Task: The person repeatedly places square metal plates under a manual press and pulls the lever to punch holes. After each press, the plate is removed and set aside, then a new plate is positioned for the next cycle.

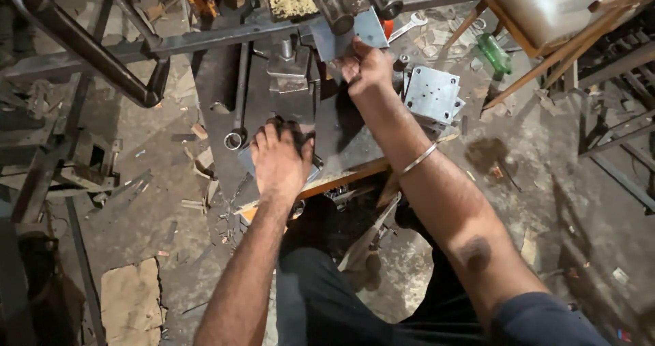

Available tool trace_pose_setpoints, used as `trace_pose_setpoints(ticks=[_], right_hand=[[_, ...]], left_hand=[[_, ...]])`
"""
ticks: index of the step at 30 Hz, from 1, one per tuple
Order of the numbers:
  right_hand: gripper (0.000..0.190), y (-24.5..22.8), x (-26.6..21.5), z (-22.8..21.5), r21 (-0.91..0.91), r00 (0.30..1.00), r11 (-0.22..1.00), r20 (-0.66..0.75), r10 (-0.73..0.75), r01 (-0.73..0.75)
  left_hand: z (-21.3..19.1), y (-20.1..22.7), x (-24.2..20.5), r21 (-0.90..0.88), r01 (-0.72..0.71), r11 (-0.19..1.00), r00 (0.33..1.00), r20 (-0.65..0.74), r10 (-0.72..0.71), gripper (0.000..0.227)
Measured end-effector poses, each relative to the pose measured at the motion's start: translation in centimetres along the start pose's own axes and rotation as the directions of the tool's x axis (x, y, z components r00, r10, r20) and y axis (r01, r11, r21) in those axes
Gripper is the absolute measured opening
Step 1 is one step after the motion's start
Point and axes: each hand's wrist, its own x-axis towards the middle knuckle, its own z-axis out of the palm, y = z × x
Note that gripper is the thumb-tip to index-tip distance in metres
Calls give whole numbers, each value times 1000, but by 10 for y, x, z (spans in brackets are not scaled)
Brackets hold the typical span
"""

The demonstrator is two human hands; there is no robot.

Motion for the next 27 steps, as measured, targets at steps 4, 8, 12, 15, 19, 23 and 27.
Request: trace_pose_setpoints(ticks=[4, 8, 12, 15, 19, 23, 27], right_hand=[[2, 10, 27, -13, -31, 1000, 999, -23, -20, 19], [12, 3, 4, 0, -92, 1000, 996, -25, 3, -5], [14, 1, -30, 19, -162, 999, 987, -30, -23, 18], [15, -4, -50, 30, -138, 1000, 990, -9, -20, 19], [17, -3, -53, 31, -131, 999, 991, 27, -19, 23], [17, -3, -50, 27, -141, 999, 989, 31, -44, 47], [17, 4, -33, 19, -177, 997, 982, 47, -63, 71]], left_hand=[[0, -1, 2, 19, 10, 1000, 999, 47, -10, 63], [-5, 3, 2, 28, 25, 999, 994, 104, -28, 61], [-8, 4, 0, 42, -10, 999, 1000, 7, 10, 62], [-12, 8, 2, -7, 6, 1000, 1000, 22, -6, 59], [-7, 7, 2, -3, -32, 999, 999, -16, 32, 60], [-2, 5, 1, 27, -17, 1000, 1000, -3, 17, 62], [-7, 5, 1, 55, 23, 998, 998, 61, -26, 63]])
